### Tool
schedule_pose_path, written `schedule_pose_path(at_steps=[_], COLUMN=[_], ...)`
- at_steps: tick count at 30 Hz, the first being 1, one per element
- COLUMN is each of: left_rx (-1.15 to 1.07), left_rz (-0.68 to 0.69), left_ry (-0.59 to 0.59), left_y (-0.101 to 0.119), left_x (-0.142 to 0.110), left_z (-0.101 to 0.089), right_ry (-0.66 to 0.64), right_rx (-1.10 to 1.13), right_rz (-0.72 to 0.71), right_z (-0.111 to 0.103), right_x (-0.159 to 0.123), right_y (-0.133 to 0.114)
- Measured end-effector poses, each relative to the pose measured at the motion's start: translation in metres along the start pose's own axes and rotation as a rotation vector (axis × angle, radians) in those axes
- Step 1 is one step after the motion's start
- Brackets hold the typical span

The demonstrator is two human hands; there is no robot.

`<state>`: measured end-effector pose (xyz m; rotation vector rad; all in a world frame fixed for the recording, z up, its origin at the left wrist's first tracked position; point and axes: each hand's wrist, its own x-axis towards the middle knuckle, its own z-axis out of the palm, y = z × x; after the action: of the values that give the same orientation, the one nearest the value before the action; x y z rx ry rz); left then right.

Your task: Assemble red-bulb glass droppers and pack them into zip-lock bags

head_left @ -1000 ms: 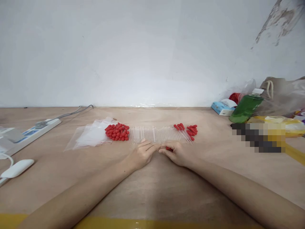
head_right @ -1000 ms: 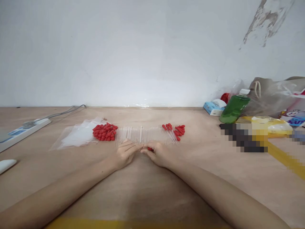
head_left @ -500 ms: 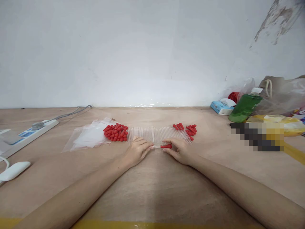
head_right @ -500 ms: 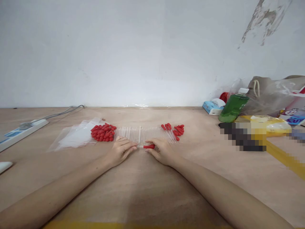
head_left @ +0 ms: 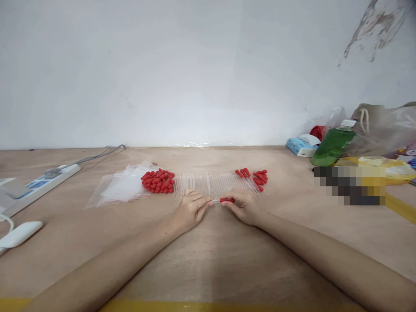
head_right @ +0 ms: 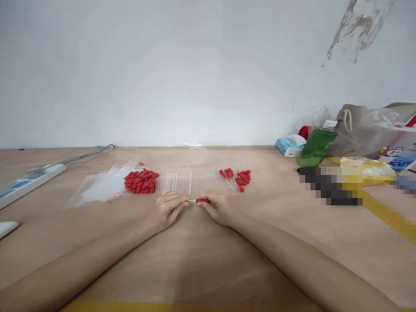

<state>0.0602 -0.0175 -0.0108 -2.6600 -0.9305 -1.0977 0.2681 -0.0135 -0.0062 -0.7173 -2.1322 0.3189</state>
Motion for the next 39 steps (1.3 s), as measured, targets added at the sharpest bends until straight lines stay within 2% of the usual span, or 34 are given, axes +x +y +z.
schedule_pose_path(at_steps=[8,12,17,20,24,26,28,30,32,36,39], left_rx=[0.004,0.01,-0.034,-0.068,-0.081,-0.065,-0.045,-0.029,-0.023,-0.027,-0.024], left_rz=[-0.013,-0.028,-0.109,-0.195,-0.224,-0.205,-0.196,-0.196,-0.199,-0.201,-0.207], left_ry=[-0.011,-0.04,-0.081,-0.042,-0.018,-0.034,-0.046,-0.051,-0.055,-0.07,-0.076], left_y=[-0.006,-0.005,-0.003,-0.003,-0.002,-0.001,0.001,0.002,0.002,0.0,0.0], left_x=[0.001,0.0,0.002,0.002,0.002,0.002,0.003,0.004,0.004,0.004,0.004], left_z=[-0.001,-0.001,-0.01,-0.015,-0.015,-0.014,-0.013,-0.013,-0.013,-0.013,-0.013], right_ry=[-0.053,-0.048,0.045,0.12,0.22,0.203,0.042,-0.146,-0.264,-0.326,-0.222], right_rx=[0.03,0.021,0.203,0.309,0.241,0.155,0.104,0.077,0.037,-0.093,-0.246], right_rz=[0.063,0.06,0.211,0.343,0.558,0.571,0.642,0.697,0.708,0.731,0.714], right_z=[-0.014,-0.011,-0.012,-0.036,-0.089,-0.111,-0.124,-0.127,-0.123,-0.105,-0.102], right_x=[0.003,0.0,0.002,0.015,0.037,0.045,0.051,0.056,0.059,0.06,0.054], right_y=[0.008,0.01,0.017,0.025,0.05,0.069,0.087,0.101,0.11,0.116,0.116])
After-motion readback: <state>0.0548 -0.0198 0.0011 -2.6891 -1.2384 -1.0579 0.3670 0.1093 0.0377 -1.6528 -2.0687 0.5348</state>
